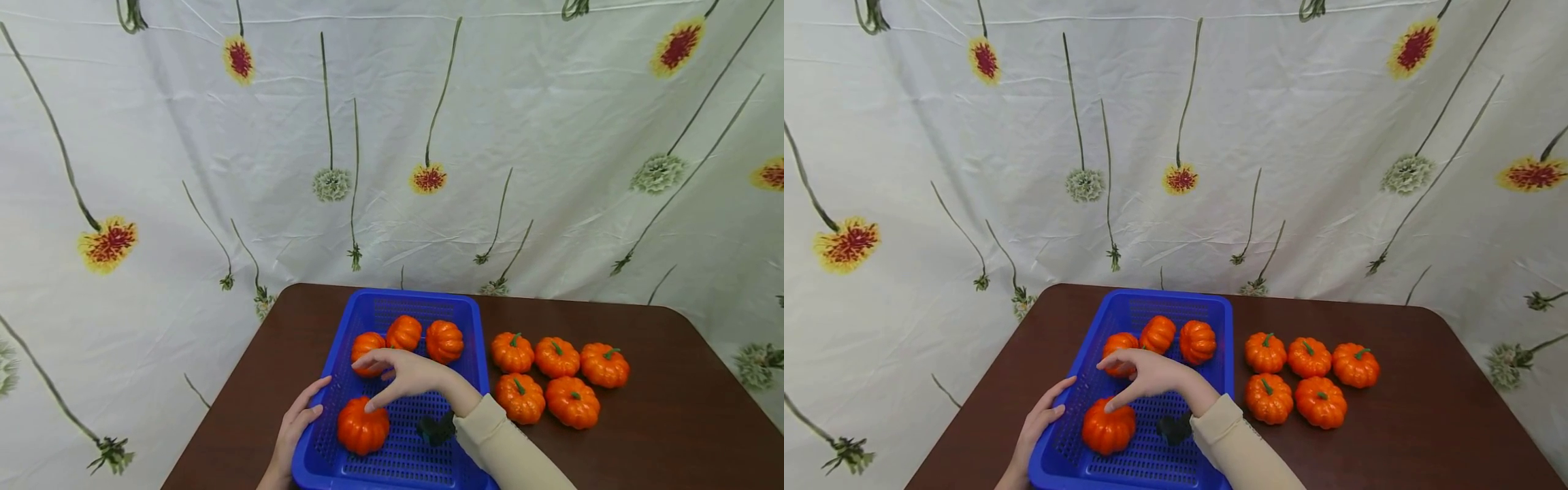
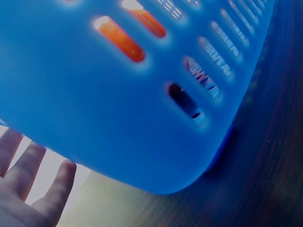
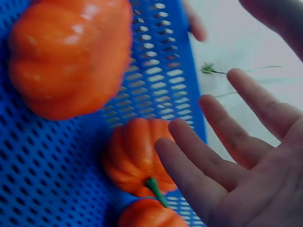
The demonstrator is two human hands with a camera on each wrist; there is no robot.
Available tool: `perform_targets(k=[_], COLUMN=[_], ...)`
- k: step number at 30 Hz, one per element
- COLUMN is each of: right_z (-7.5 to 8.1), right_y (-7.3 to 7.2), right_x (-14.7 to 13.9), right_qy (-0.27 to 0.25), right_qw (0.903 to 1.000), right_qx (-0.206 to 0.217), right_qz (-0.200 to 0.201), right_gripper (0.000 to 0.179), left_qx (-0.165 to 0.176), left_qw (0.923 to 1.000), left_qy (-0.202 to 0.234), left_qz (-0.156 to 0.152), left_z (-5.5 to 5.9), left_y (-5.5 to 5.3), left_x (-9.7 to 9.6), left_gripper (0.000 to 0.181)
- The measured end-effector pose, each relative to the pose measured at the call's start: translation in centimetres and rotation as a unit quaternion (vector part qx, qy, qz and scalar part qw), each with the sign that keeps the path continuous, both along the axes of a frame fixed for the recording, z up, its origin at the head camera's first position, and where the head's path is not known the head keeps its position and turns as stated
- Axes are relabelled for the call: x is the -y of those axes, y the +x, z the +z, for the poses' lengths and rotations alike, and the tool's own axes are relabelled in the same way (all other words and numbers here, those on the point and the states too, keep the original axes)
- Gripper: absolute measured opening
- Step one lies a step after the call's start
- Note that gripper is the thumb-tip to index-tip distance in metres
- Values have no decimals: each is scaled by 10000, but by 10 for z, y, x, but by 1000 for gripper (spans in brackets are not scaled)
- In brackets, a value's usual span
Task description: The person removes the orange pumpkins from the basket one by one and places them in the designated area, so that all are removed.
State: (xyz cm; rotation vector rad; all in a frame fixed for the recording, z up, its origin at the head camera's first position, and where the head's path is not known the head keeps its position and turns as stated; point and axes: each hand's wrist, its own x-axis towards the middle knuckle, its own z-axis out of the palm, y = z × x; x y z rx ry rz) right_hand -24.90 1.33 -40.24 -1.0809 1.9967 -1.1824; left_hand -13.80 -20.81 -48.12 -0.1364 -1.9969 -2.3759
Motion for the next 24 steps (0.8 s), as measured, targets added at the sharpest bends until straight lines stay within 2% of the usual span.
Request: perform_targets(k=[11,14,20,24], right_z=[-20,-24,-29,-33], right_y=[5,6,8,10], right_x=[11,14,17,18], right_qy=[434,553,643,765], right_qw=[9976,9964,9957,9945], right_qx=[-151,-263,-386,-457], right_qz=[518,588,544,554], right_gripper=[59,61,63,65], left_qx=[217,172,-187,-163], left_qw=[9998,9998,9997,9998], left_qy=[-15,-31,-145,-152], left_qz=[-39,-39,-11,17], left_z=[4,3,0,-1], left_y=[1,0,-2,-2], left_x=[-1,-1,0,0], left_gripper=[44,44,43,43])
